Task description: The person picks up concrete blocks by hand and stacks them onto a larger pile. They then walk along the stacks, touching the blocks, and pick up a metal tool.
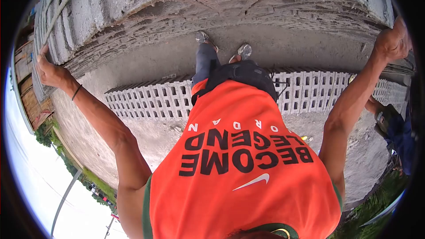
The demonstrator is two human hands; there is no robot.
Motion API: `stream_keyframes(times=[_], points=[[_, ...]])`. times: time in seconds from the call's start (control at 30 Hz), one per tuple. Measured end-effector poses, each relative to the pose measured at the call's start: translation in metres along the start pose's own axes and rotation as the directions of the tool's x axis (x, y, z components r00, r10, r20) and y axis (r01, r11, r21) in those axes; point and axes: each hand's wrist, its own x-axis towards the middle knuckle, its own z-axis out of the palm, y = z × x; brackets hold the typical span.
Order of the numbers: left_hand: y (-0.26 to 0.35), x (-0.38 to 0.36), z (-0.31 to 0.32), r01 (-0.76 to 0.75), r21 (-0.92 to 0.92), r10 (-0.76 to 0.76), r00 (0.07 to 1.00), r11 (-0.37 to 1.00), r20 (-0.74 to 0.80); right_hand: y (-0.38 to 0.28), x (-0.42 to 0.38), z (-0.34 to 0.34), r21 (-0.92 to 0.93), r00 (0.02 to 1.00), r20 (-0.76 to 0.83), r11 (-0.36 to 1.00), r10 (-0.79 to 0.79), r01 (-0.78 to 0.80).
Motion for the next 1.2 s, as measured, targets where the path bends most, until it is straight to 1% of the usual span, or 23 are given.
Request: stream_keyframes(times=[0.03, 0.07, 0.1, 0.17, 0.2, 0.23, 0.27, 0.33, 0.37, 0.4, 0.47, 0.5, 0.53, 0.6, 0.63, 0.7, 0.77, 0.8, 0.9, 1.0, 1.1, 1.13, 1.2], points=[[-0.001, -0.002, -0.001, 0.031, -0.009, -0.031, 0.999, 0.999, 0.007, 0.006, -0.002, 0.0, -0.123, 0.996, 0.008, 0.988, -0.091, 0.092], [0.004, -0.004, 0.0, 0.005, 0.015, -0.005, 1.0, 1.0, 0.002, 0.01, -0.003, 0.0, -0.243, 0.983, 0.017, 0.953, -0.182, 0.181], [0.003, -0.005, -0.001, -0.005, 0.042, 0.004, 1.0, 0.999, 0.011, 0.011, -0.003, 0.0, -0.31, 0.984, 0.046, 0.934, -0.174, 0.18], [0.001, -0.003, -0.002, -0.032, 0.094, 0.029, 0.999, 0.995, 0.03, -0.011, 0.003, 0.001, -0.122, 0.999, 0.024, 0.992, 0.036, -0.033], [0.003, -0.004, -0.001, 0.015, 0.05, -0.015, 1.0, 0.999, 0.011, -0.03, 0.007, 0.002, 0.142, 0.97, 0.03, 0.959, 0.242, -0.244], [0.006, -0.005, 0.002, 0.06, 0.004, -0.06, 0.998, 0.998, -0.007, -0.042, 0.009, 0.003, 0.387, 0.899, 0.086, 0.817, 0.43, -0.427], [0.008, -0.005, 0.005, 0.103, -0.047, -0.104, 0.994, 0.994, -0.021, -0.042, 0.008, 0.003, 0.375, 0.907, 0.091, 0.829, 0.412, -0.414], [0.009, -0.005, 0.005, 0.049, 0.017, -0.049, 0.999, 0.999, -0.023, -0.037, 0.008, 0.0, 0.336, 0.921, 0.099, 0.858, 0.376, -0.387], [0.01, -0.005, 0.005, 0.025, 0.042, -0.024, 0.999, 0.999, -0.029, -0.023, -0.001, -0.002, 0.174, 0.962, 0.057, 0.946, 0.267, -0.273], [0.015, -0.006, 0.005, -0.006, 0.048, 0.007, 1.0, 0.999, -0.021, 0.0, -0.014, -0.004, 0.005, 0.989, 0.036, 0.99, 0.142, -0.143], [0.013, -0.006, 0.001, -0.051, 0.102, 0.05, 0.999, 0.993, 0.012, 0.003, -0.009, -0.009, -0.055, 0.998, 0.025, 0.997, 0.061, -0.059], [0.009, -0.003, 0.0, -0.077, 0.133, 0.074, 0.997, 0.988, 0.024, 0.0, -0.006, -0.005, 0.056, 0.993, 0.021, 0.992, 0.114, -0.115], [0.005, -0.002, 0.0, -0.067, 0.079, 0.068, 0.998, 0.995, 0.0, -0.016, 0.001, -0.003, 0.164, 0.984, 0.025, 0.971, 0.175, -0.176], [0.009, -0.005, 0.002, -0.032, 0.051, 0.033, 0.999, 0.998, -0.014, -0.036, 0.007, 0.001, 0.372, 0.952, 0.064, 0.878, 0.3, -0.302], [0.011, -0.006, 0.002, -0.011, 0.038, 0.012, 1.0, 0.999, -0.015, -0.036, 0.007, 0.0, 0.357, 0.961, 0.053, 0.893, 0.273, -0.273], [0.01, -0.006, 0.003, -0.028, 0.051, 0.029, 0.999, 0.998, -0.02, -0.035, 0.007, 0.0, 0.332, 0.977, 0.045, 0.919, 0.21, -0.213], [0.011, -0.007, 0.002, -0.049, 0.087, 0.051, 0.998, 0.995, -0.021, -0.04, 0.009, 0.001, 0.368, 0.959, 0.038, 0.889, 0.28, -0.274], [0.0, -0.005, -0.001, -0.127, 0.163, 0.126, 0.992, 0.978, 0.014, -0.041, 0.009, 0.001, 0.386, 0.948, 0.033, 0.871, 0.317, -0.305], [-0.002, -0.004, -0.001, -0.11, 0.154, 0.108, 0.994, 0.982, 0.019, -0.035, 0.009, 0.002, 0.278, 0.986, 0.004, 0.947, 0.165, -0.16], [0.002, -0.005, 0.004, -0.066, 0.106, 0.069, 0.997, 0.992, -0.026, -0.037, 0.01, -0.001, 0.3, 0.98, 0.02, 0.934, 0.198, -0.195], [0.0, -0.004, 0.004, -0.088, 0.084, 0.09, 0.996, 0.993, -0.018, -0.032, 0.009, 0.001, 0.256, 0.993, -0.017, 0.96, 0.119, -0.111], [0.006, -0.007, 0.003, -0.02, 0.097, 0.022, 0.999, 0.995, -0.023, -0.032, 0.011, 0.002, 0.228, 0.996, -0.035, 0.971, 0.08, -0.07], [0.005, -0.007, 0.002, -0.055, 0.077, 0.056, 0.998, 0.996, -0.013, -0.045, 0.012, -0.011, 0.11, 0.943, 0.109, 0.939, 0.315, -0.326]])
